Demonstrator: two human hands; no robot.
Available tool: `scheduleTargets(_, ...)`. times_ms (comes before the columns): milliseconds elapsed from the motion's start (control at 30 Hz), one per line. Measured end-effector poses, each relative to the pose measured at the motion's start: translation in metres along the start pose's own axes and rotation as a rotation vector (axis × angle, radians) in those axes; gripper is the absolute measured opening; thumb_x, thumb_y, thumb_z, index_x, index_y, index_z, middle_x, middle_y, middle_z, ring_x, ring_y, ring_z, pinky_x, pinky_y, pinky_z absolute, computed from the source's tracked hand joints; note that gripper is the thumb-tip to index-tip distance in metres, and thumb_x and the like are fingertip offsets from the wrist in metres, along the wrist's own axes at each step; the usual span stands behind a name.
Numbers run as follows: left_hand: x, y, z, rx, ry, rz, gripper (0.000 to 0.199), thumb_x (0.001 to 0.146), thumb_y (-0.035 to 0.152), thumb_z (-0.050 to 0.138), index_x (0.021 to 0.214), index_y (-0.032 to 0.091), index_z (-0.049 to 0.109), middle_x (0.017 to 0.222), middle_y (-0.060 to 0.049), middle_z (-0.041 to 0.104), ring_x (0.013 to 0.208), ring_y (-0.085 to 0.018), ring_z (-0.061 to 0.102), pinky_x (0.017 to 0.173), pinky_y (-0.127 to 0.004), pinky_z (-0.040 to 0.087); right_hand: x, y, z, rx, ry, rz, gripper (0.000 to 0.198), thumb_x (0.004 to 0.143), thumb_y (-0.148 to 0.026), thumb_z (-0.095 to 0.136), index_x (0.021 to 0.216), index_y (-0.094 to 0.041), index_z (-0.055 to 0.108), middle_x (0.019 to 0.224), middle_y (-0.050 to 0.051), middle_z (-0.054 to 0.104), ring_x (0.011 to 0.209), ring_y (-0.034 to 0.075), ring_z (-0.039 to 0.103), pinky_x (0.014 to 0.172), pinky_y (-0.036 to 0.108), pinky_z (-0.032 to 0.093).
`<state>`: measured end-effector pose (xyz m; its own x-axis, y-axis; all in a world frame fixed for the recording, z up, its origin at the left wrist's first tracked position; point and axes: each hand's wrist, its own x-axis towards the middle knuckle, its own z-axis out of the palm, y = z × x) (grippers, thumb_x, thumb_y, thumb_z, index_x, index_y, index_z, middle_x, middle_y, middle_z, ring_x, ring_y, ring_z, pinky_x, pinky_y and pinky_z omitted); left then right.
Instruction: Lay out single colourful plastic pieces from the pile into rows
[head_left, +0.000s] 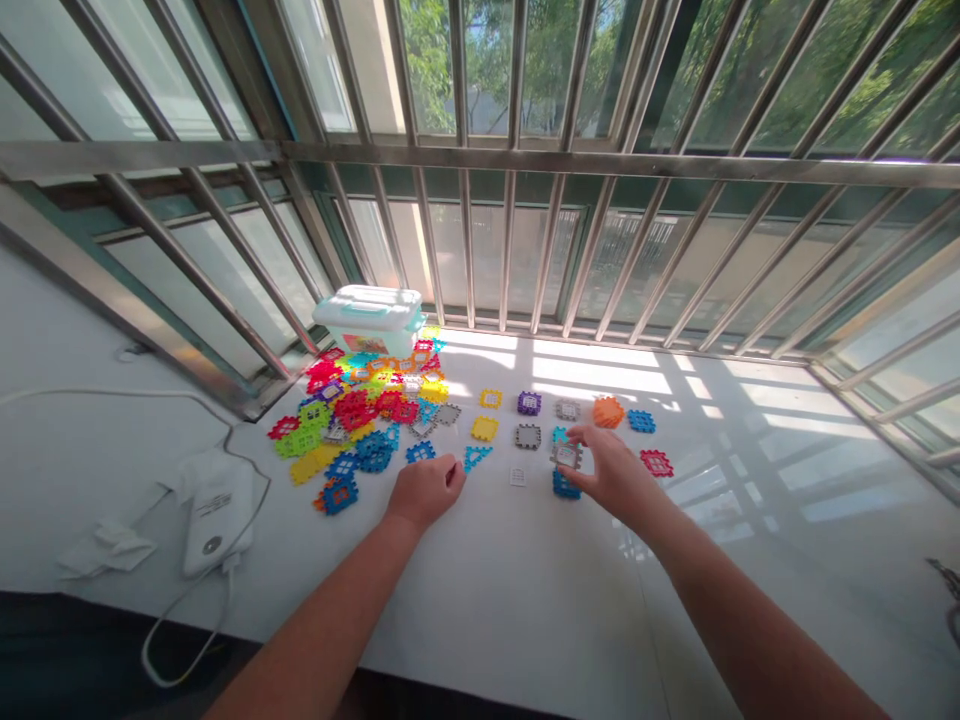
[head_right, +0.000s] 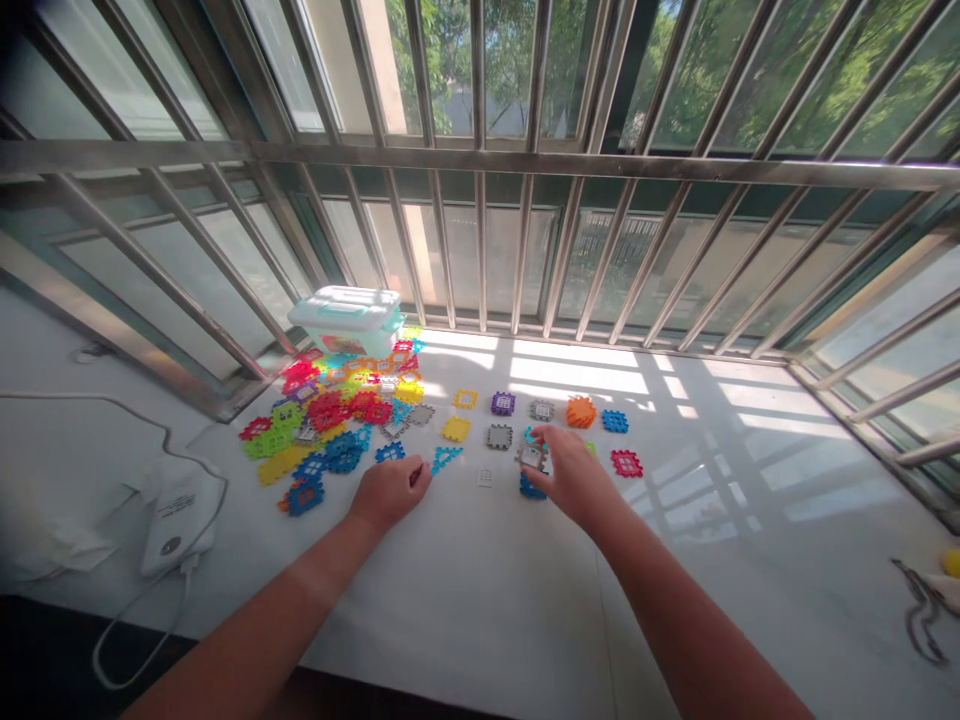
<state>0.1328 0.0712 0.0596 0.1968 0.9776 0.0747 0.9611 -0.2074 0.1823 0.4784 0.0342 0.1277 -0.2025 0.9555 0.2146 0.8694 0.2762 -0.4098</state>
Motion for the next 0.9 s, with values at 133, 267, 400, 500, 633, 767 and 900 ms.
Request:
scheduleTargets(133,0.000,0.001,-0.001,-0.005,-0.003,-0.011,0.040,0.106,0.042,0.047,0.082,0.024,0.073,0.080,-0.006,0.076,0.073,-0.022,0.068,0.065,-0.031,0.030,0.064,0.048,-0.021,-0.121,-0.001,-0.042,0.049,0.091,-0.035,0.080,0.133,-0.023,0.058,0.122,0.011,0.076,0.114,0.031,0.065,0.096,0.042,0.050)
scheduleTargets(267,0.000,0.000,-0.001,-0.017,-0.003,-0.013,0.038,0.105,0.042,0.047,0.081,0.025,0.071,0.078,-0.006,0.074,0.072,-0.022,0.067,0.065,-0.031,0.030,0.101,0.072,-0.020,-0.195,-0.062,-0.049,0.053,0.089,-0.034,0.082,0.135,-0.023,0.057,0.122,0.011,0.077,0.117,0.032,0.062,0.092,0.042,0.047)
scheduleTargets(400,0.001,0.000,0.000,-0.029,0.001,-0.010,0.038,0.105,0.042,0.047,0.080,0.024,0.070,0.078,-0.005,0.074,0.072,-0.021,0.067,0.065,-0.031,0.029,0.114,0.083,-0.008,-0.228,-0.109,-0.012,0.056,0.089,-0.035,0.083,0.136,-0.023,0.057,0.122,0.011,0.077,0.121,0.034,0.061,0.095,0.045,0.044)
scheduleTargets(500,0.001,0.000,0.000,-0.032,-0.001,-0.012,0.038,0.105,0.042,0.047,0.080,0.024,0.070,0.078,-0.005,0.075,0.072,-0.021,0.067,0.065,-0.031,0.029,0.116,0.089,-0.002,-0.221,-0.122,0.011,0.054,0.090,-0.037,0.081,0.136,-0.023,0.056,0.121,0.011,0.077,0.121,0.034,0.060,0.097,0.047,0.043)
scheduleTargets(633,0.001,0.000,-0.001,-0.028,-0.004,-0.015,0.038,0.105,0.042,0.048,0.081,0.024,0.070,0.078,-0.005,0.074,0.072,-0.021,0.067,0.064,-0.032,0.028,0.116,0.093,0.002,-0.207,-0.133,0.018,0.054,0.091,-0.038,0.081,0.137,-0.024,0.056,0.121,0.011,0.077,0.121,0.034,0.059,0.098,0.048,0.042)
scheduleTargets(767,0.001,0.000,-0.001,-0.023,0.000,-0.016,0.038,0.105,0.042,0.047,0.080,0.024,0.070,0.077,-0.004,0.074,0.071,-0.021,0.067,0.063,-0.033,0.026,0.116,0.093,0.004,-0.205,-0.155,0.002,0.055,0.092,-0.039,0.080,0.139,-0.023,0.056,0.121,0.013,0.077,0.123,0.035,0.059,0.098,0.048,0.041)
scheduleTargets(900,0.001,0.001,-0.002,-0.027,-0.012,-0.021,0.038,0.105,0.042,0.047,0.081,0.024,0.068,0.078,-0.005,0.074,0.071,-0.021,0.066,0.064,-0.032,0.025,0.117,0.092,0.005,-0.224,-0.185,0.030,0.056,0.091,-0.040,0.080,0.139,-0.024,0.056,0.122,0.010,0.077,0.124,0.034,0.059,0.098,0.048,0.042)
